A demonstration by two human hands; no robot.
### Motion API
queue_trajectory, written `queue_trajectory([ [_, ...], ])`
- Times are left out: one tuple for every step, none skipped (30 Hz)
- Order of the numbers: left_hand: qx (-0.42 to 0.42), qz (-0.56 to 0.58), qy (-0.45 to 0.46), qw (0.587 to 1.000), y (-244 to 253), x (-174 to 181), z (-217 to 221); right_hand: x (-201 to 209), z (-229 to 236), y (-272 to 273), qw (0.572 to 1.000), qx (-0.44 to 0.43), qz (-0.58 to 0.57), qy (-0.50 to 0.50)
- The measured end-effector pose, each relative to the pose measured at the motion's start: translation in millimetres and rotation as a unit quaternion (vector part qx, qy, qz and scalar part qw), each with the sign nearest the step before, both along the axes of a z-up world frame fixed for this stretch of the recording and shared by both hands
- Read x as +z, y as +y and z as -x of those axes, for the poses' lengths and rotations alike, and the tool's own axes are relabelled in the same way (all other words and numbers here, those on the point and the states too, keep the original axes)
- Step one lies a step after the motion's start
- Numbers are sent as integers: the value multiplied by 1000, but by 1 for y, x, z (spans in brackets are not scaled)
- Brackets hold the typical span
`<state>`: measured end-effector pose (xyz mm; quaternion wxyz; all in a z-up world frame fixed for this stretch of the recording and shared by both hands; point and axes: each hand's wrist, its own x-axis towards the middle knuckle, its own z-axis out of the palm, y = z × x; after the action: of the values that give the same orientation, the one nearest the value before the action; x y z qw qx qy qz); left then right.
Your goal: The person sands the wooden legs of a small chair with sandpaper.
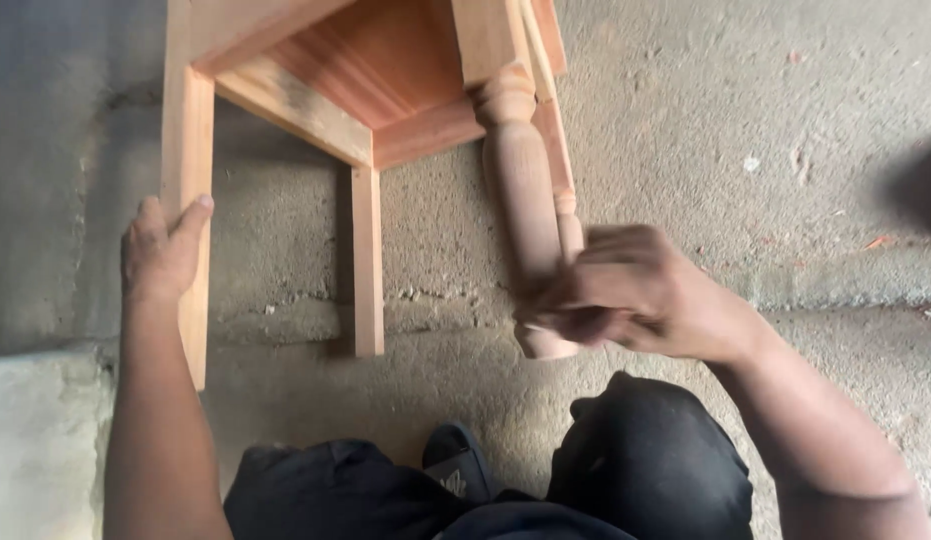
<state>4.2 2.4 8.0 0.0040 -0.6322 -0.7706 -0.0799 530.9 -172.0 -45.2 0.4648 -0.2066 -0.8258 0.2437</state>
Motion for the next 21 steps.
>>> queue_trajectory([
  [-3,-7,-6,1000,5,0,0,-12,-6,-1,999,4,28,37],
  [-2,-9,-8,1000,4,1,-2,-11,-4,0,999,6,26,35],
  [13,-5,-11,1000,3,0,-5,-12,-4,0,995,-16,74,62],
  [23,11,-4,1000,-1,2,-9,-17,-1,-8,985,-41,134,98],
  [20,20,5,1000,-6,-4,-7,-11,5,-9,983,-43,142,106],
  [22,17,9,1000,-6,-3,-5,-3,12,-8,994,-48,43,89],
  [24,15,13,1000,-6,0,-4,6,18,-7,995,-52,-55,69],
  [13,11,18,1000,-5,-1,-1,-19,19,-13,994,-64,-59,74],
  [7,5,18,1000,-2,-1,3,-43,20,-18,986,-90,-22,137],
  [2,-5,13,1000,-1,-5,8,-69,21,-21,974,-112,10,197],
  [-8,-13,14,1000,6,-1,-1,-85,19,-27,973,-120,1,199],
  [3,-5,8,1000,3,1,-4,-104,23,-40,969,-145,64,190],
  [15,2,2,1000,0,2,-6,-123,27,-52,961,-168,127,180],
  [14,6,8,1000,-3,4,-12,-131,31,-58,959,-169,131,186],
  [25,7,1,1000,-6,7,-18,-138,35,-64,901,-171,260,301],
  [36,10,-5,999,-10,9,-24,-144,40,-73,813,-166,384,406],
  [35,15,2,999,-15,9,-14,-130,49,-73,808,-166,389,410],
  [27,5,0,1000,-8,7,-12,-115,51,-65,816,-120,341,450],
  [20,-4,-2,1000,0,5,-10,-99,54,-56,821,-73,291,485],
  [18,-2,-5,1000,-2,4,-9,-94,59,-52,821,-76,293,484],
  [17,-1,-8,1000,-3,3,-8,-89,65,-48,824,-51,271,495],
])
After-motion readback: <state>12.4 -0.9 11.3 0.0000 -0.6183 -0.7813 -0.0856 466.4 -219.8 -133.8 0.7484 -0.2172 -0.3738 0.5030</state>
